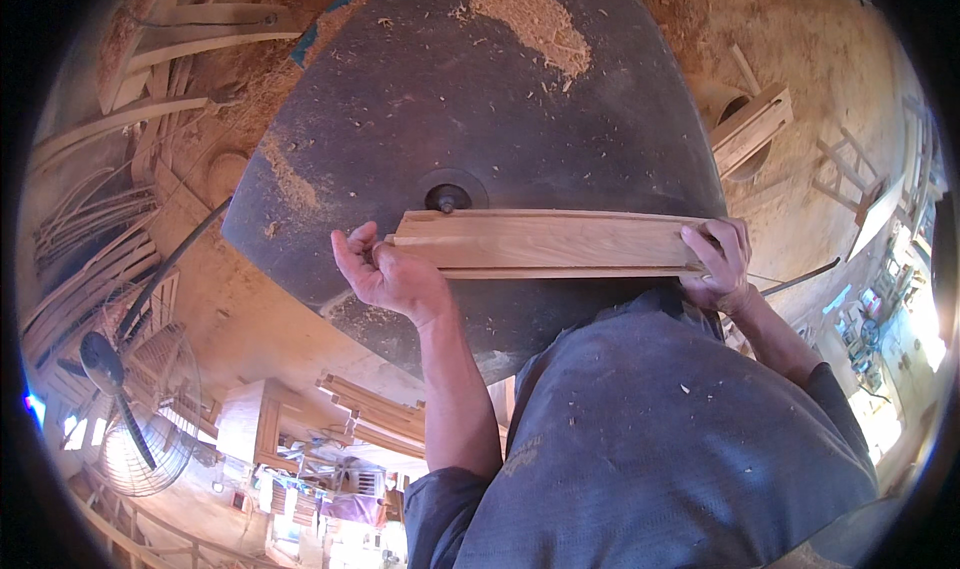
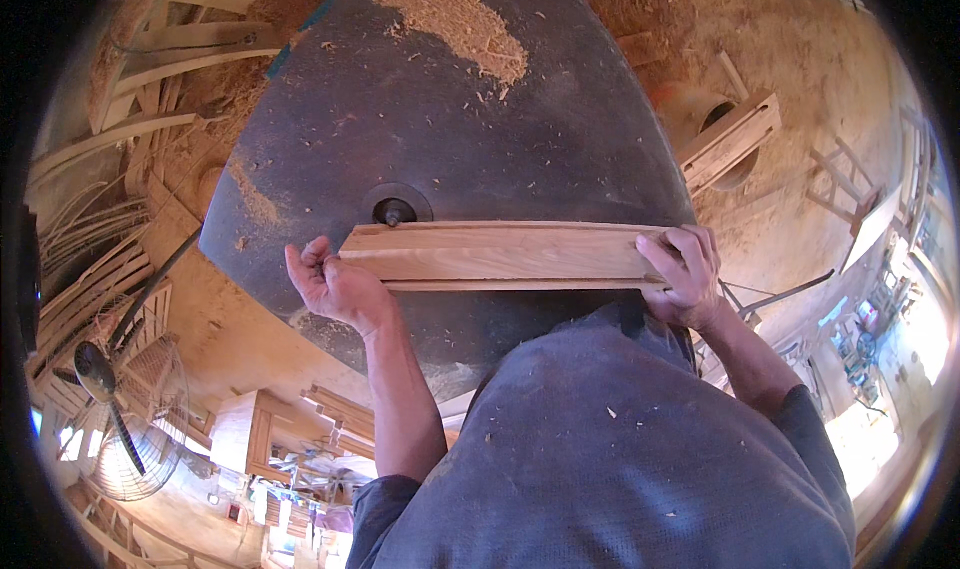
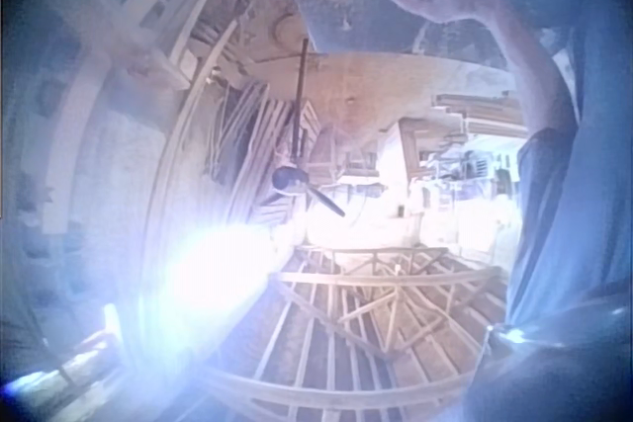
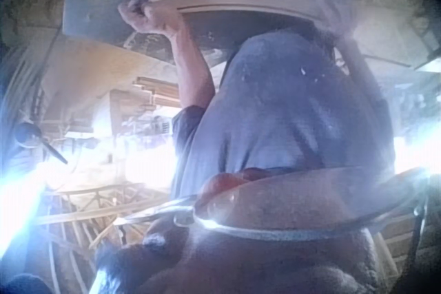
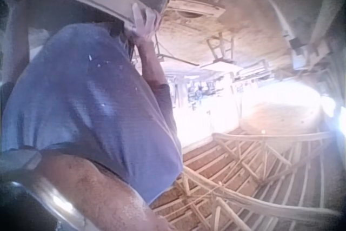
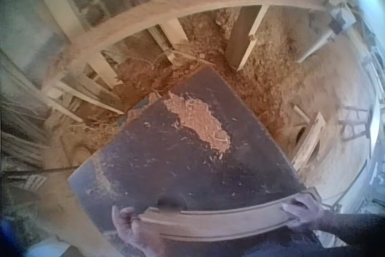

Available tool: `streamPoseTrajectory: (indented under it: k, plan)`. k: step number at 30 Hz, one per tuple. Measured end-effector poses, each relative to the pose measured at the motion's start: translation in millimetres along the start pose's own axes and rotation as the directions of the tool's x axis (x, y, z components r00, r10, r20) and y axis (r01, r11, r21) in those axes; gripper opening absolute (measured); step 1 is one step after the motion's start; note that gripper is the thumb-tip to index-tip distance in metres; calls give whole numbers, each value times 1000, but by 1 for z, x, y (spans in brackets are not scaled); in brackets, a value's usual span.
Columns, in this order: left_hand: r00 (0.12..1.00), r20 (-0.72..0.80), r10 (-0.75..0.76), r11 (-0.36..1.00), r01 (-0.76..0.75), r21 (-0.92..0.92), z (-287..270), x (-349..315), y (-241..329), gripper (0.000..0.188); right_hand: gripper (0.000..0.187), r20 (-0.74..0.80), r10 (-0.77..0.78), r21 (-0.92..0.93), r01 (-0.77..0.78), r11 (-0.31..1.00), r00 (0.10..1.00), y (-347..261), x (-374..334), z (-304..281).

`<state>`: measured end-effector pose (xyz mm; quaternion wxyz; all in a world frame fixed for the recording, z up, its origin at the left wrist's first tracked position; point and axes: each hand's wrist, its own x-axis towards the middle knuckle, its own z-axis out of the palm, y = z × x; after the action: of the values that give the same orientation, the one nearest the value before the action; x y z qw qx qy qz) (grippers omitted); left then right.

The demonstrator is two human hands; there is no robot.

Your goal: The person picks up a wooden board from a stack, passes its edge through a routing machine on a table, and then returns it to the stack.

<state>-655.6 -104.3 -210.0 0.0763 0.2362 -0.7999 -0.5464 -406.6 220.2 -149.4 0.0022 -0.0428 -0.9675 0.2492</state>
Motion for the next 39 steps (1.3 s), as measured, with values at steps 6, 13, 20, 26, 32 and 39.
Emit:
streamPoseTrajectory:
  k: [6,13,20,26,32,39]
  plan:
    - [1000,-27,-9,1000,9,-18,-7,9,-2,62,72,-38,-19,8,19,1000,999,-5,12,2]
    - [997,-65,-34,999,33,-20,-8,21,5,62,70,-51,-16,12,16,1000,999,-14,25,8]
    - [996,-91,0,999,-4,-44,-16,44,-5,63,70,-48,-24,28,26,999,999,-22,45,18]
    - [994,-112,-15,1000,15,-2,-19,60,-2,68,73,-45,-41,41,43,998,998,-29,61,26]
    - [990,-138,16,998,-24,-61,-35,89,-21,71,84,-50,-66,126,72,989,997,-37,78,36]
    - [982,-190,24,1000,-24,7,-55,122,-38,76,80,-77,-94,216,109,970,993,-49,100,51]
